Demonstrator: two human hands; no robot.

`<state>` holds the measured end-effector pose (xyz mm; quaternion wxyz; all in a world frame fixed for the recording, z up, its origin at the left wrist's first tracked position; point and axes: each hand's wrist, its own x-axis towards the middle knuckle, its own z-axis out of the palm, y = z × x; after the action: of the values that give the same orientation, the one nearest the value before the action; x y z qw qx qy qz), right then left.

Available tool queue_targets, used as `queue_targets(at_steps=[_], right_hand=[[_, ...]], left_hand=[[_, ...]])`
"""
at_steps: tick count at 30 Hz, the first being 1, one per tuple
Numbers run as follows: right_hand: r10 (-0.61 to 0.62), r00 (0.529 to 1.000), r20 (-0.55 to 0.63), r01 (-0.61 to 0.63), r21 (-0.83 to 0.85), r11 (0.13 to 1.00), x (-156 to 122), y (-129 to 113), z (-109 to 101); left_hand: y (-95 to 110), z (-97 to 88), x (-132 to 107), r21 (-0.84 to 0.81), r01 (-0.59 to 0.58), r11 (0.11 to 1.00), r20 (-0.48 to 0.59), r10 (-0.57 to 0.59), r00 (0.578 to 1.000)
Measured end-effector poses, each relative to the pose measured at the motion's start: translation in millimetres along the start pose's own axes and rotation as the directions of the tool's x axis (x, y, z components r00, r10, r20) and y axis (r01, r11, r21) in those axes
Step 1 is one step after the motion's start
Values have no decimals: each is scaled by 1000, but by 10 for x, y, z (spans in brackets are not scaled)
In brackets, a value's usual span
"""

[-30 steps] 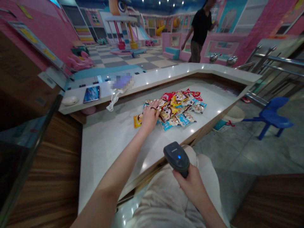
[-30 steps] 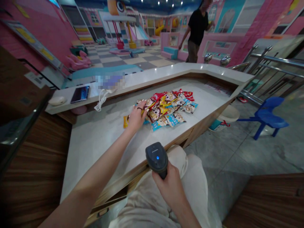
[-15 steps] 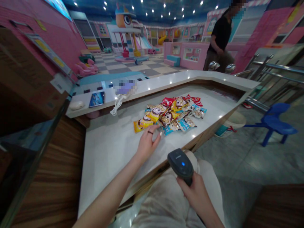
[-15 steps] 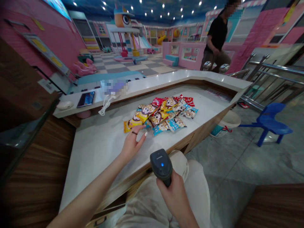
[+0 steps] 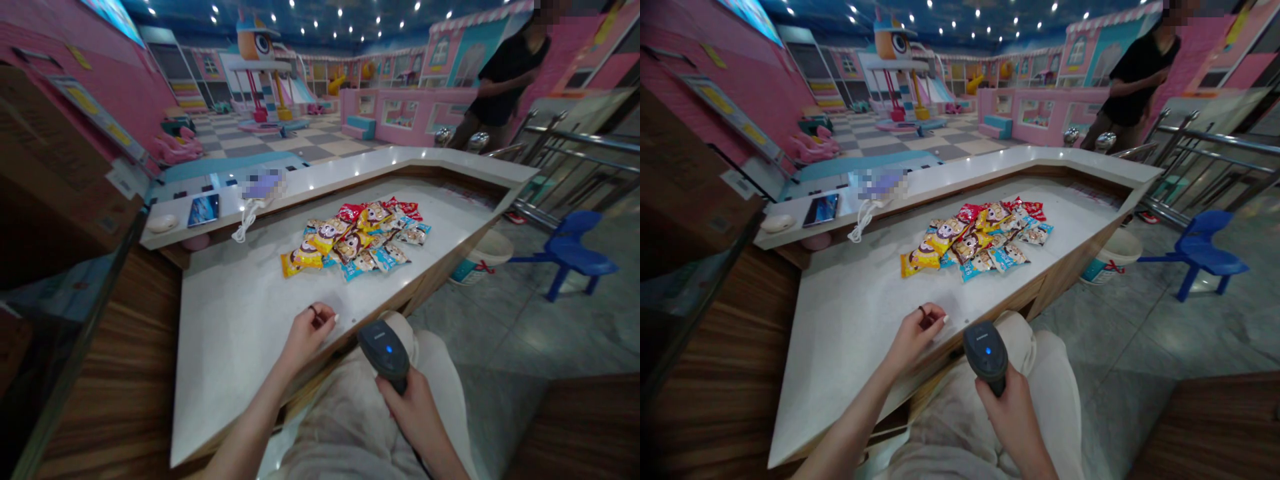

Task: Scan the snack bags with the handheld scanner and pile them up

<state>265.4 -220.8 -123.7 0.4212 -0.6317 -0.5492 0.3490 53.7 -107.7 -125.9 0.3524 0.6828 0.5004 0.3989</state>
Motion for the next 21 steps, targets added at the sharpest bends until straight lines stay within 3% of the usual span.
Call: queue_targets(at_steps=[2, 5, 7, 10, 16, 21], right_hand=[[-4, 1000, -7, 4, 0, 1000, -1, -3, -17], [3, 1000, 2, -3, 4, 1000, -3, -2, -33], [-3, 1000, 0, 3, -2, 1000, -1, -2, -35], [-11, 1000, 0, 11, -15, 1000, 5, -4, -31], [-15, 1000, -9, 15, -6, 1000, 10, 7, -43], [32, 999, 2, -32, -24, 999, 22, 32, -54]], left_hand=[[182, -101, 72, 89, -125, 988, -129, 136, 982], [587, -301, 176, 355, -305, 884, -288, 414, 864], [860, -416, 224, 500, -349, 793, -278, 528, 803], [1113, -493, 263, 597, -381, 706, -212, 596, 774], [1033, -412, 300, 617, -373, 694, -159, 573, 804], [791, -371, 394, 481, -385, 787, -225, 536, 814]])
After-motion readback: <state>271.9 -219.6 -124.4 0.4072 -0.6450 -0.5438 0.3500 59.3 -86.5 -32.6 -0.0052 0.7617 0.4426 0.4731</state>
